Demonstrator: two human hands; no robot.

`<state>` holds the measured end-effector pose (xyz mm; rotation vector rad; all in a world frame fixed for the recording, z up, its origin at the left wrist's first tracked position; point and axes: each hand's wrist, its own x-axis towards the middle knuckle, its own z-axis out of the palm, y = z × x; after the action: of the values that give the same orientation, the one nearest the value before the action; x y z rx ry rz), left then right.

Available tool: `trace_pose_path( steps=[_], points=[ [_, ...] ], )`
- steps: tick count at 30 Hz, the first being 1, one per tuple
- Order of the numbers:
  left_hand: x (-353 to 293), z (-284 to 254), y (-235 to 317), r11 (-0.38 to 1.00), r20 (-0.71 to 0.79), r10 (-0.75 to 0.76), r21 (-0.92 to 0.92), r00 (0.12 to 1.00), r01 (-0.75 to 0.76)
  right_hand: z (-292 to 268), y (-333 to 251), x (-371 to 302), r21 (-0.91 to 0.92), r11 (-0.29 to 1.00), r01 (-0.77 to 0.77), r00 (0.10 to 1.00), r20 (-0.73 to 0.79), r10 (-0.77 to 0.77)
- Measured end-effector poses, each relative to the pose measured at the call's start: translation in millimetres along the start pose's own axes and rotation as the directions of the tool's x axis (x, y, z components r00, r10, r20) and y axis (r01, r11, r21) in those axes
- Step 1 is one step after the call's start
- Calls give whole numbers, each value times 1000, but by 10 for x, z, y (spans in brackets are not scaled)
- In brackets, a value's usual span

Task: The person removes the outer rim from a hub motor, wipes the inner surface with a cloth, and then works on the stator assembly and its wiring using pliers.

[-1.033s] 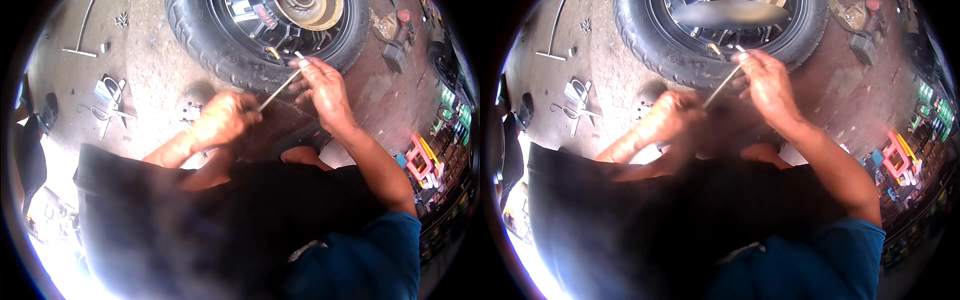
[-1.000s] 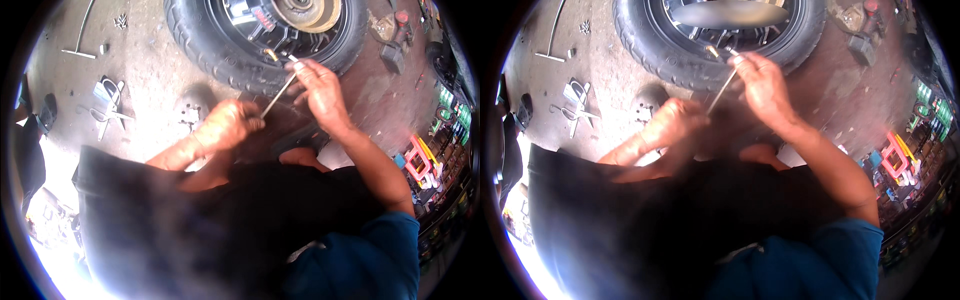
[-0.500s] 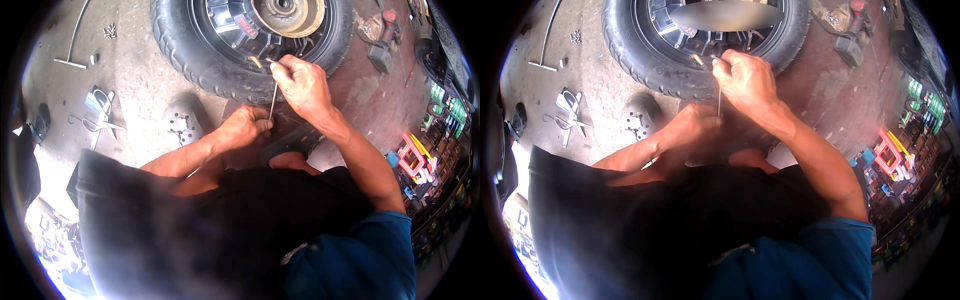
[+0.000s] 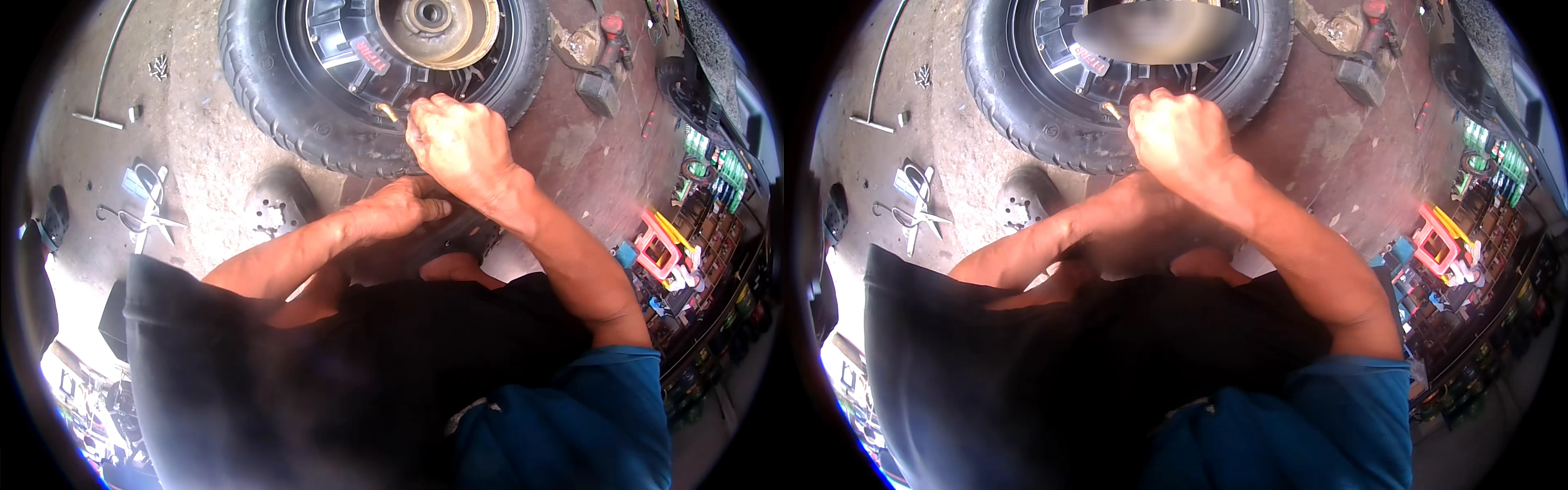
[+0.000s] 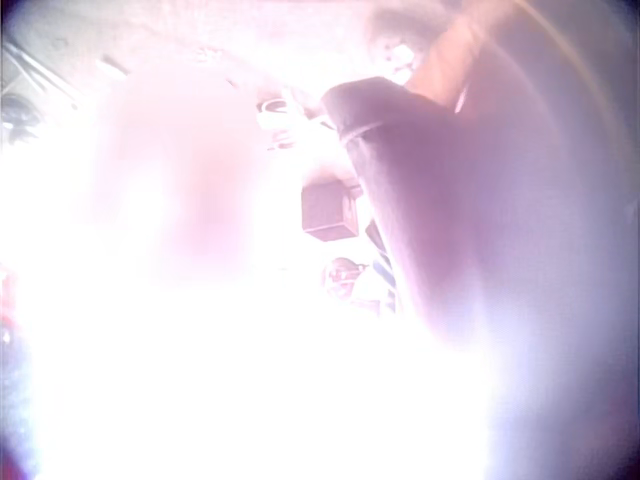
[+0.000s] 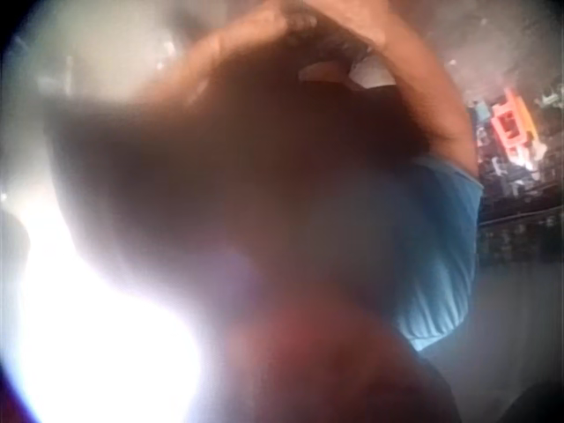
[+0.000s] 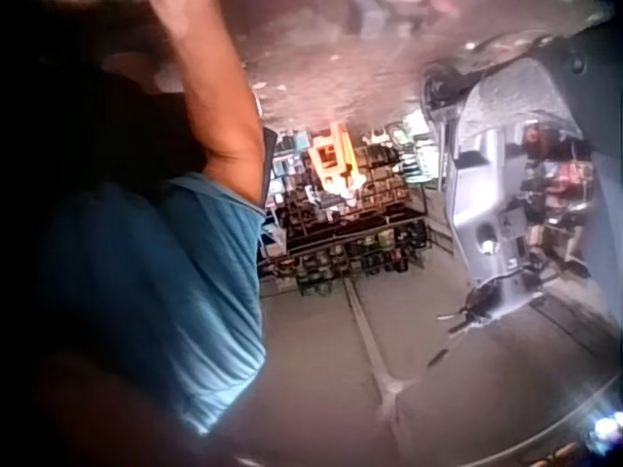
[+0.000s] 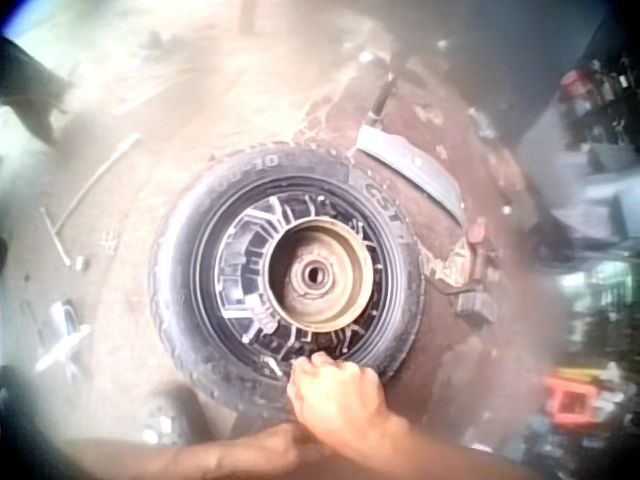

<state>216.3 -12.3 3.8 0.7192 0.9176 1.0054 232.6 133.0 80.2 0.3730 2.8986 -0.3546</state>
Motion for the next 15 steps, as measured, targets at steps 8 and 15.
trace_pose_path(
  steps=[8,15],
  points=[
    [-324,-166,52,937,-34,-306,-185,951,295,-180,89,160,-310,883,353,931,205,-300],
    [-382,-97,-266,957,-48,-209,-215,977,194,-245,165,336,-19,907,421,878,259,-402]
  ],
)
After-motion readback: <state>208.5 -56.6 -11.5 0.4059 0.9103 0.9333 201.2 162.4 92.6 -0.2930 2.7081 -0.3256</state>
